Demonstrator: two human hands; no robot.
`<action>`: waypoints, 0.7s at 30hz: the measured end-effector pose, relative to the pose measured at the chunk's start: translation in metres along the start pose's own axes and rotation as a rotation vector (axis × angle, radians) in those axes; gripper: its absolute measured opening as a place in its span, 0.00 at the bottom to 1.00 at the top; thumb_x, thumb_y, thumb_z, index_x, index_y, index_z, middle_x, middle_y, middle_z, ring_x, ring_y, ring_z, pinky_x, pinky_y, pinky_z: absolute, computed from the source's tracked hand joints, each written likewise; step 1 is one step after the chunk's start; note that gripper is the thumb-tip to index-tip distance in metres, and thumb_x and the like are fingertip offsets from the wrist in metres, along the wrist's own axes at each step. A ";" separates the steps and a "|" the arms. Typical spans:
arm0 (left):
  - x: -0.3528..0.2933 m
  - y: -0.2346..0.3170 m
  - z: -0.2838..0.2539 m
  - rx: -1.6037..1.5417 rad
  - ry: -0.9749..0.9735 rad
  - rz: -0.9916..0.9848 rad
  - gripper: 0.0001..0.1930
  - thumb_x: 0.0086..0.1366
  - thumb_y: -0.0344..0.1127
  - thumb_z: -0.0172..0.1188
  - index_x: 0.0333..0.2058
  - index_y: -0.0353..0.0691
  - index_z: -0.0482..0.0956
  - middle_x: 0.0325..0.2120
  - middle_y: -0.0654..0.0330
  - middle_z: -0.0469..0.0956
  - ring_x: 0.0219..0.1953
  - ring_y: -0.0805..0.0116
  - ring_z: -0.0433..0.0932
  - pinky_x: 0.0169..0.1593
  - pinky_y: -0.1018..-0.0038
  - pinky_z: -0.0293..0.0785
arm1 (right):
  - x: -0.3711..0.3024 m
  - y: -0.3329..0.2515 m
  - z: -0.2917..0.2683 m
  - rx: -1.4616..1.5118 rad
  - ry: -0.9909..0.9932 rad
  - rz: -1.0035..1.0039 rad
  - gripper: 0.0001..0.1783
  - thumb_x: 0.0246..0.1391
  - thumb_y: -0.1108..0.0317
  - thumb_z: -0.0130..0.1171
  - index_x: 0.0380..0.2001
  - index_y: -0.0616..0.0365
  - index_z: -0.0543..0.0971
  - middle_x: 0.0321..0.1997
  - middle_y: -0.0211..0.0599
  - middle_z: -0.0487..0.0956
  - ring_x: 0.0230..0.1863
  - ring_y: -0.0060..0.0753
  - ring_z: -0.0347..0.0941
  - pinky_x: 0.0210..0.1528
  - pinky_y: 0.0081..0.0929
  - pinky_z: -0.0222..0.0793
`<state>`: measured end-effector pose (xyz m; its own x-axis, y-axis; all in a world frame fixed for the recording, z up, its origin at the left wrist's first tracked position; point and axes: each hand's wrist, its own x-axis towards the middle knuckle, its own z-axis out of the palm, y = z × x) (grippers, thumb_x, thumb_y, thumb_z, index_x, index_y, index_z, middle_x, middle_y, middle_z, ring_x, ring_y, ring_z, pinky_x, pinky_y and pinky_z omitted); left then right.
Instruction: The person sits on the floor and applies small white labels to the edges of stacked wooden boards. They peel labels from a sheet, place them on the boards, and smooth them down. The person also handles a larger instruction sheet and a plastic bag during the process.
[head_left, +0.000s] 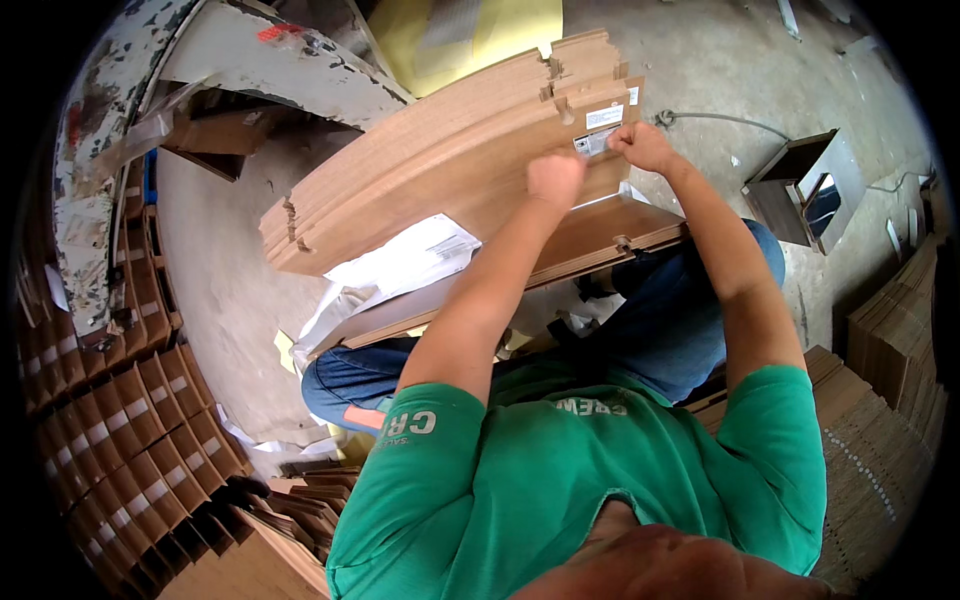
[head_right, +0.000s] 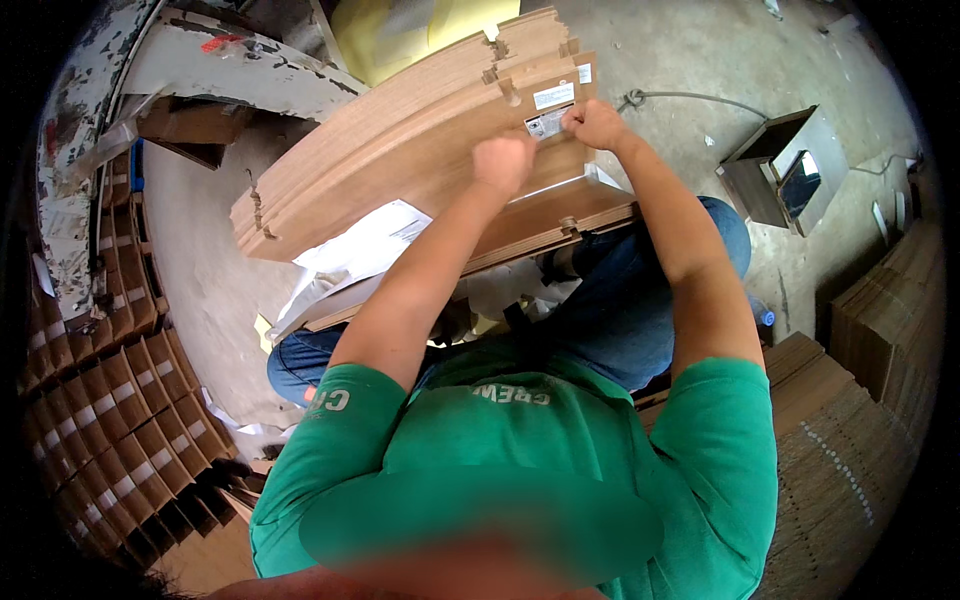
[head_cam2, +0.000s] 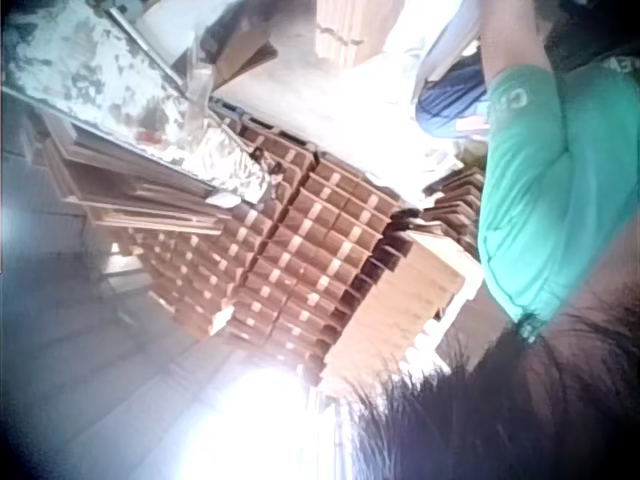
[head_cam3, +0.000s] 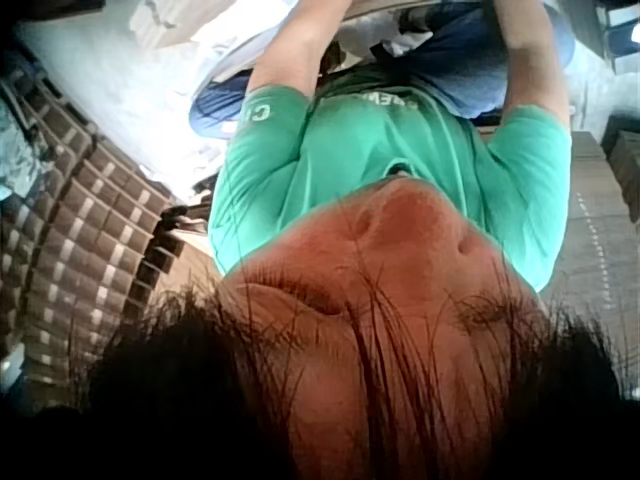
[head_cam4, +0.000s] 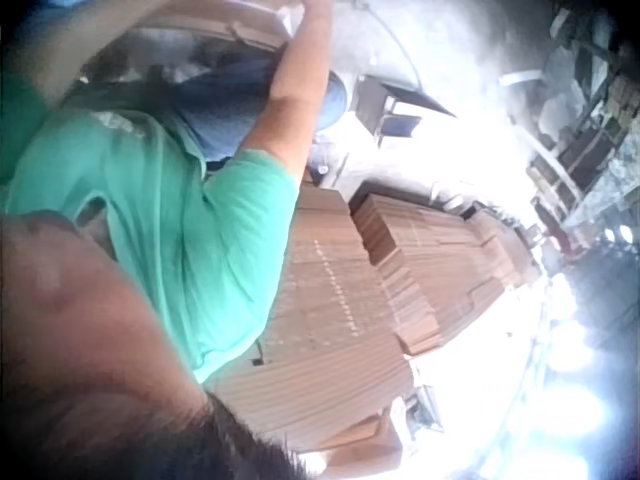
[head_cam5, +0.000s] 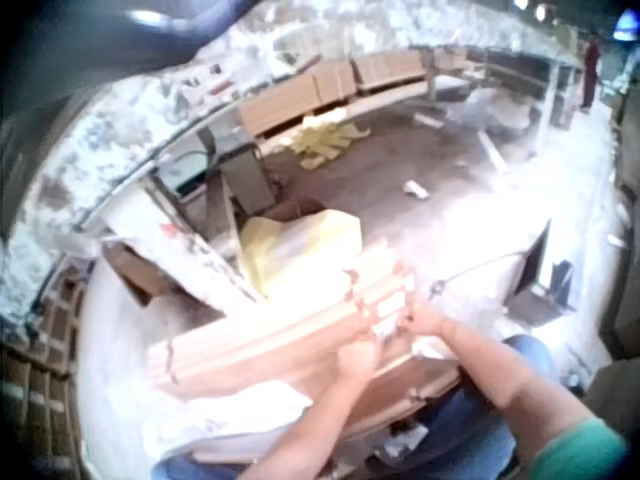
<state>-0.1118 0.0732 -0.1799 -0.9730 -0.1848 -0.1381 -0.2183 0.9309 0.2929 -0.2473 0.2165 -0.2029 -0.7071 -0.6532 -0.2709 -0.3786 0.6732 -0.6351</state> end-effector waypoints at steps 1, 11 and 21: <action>0.001 -0.001 0.005 0.205 0.093 0.265 0.17 0.58 0.49 0.51 0.35 0.43 0.80 0.38 0.52 0.75 0.43 0.58 0.73 0.47 0.64 0.68 | 0.004 0.007 0.001 -0.070 0.006 -0.001 0.10 0.50 0.61 0.54 0.26 0.56 0.79 0.25 0.42 0.78 0.27 0.35 0.74 0.33 0.29 0.69; -0.016 -0.063 0.016 0.890 -0.378 0.702 0.30 0.59 0.52 0.49 0.59 0.51 0.58 0.61 0.59 0.53 0.64 0.63 0.47 0.65 0.65 0.38 | -0.004 -0.025 -0.037 0.542 0.409 0.186 0.20 0.48 0.53 0.60 0.30 0.62 0.79 0.27 0.29 0.77 0.30 0.20 0.69 0.34 0.20 0.64; -0.229 -0.315 -0.135 0.039 -0.106 -0.655 0.11 0.51 0.44 0.60 0.27 0.43 0.83 0.26 0.55 0.80 0.32 0.59 0.79 0.39 0.67 0.74 | -0.003 -0.019 -0.027 0.798 0.388 0.332 0.19 0.47 0.54 0.62 0.38 0.55 0.79 0.26 0.23 0.75 0.27 0.11 0.66 0.26 0.13 0.59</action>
<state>0.1694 -0.2205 -0.1127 -0.6269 -0.6863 -0.3689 -0.7574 0.6477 0.0821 -0.2540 0.2147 -0.1709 -0.9090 -0.2132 -0.3581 0.2961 0.2743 -0.9149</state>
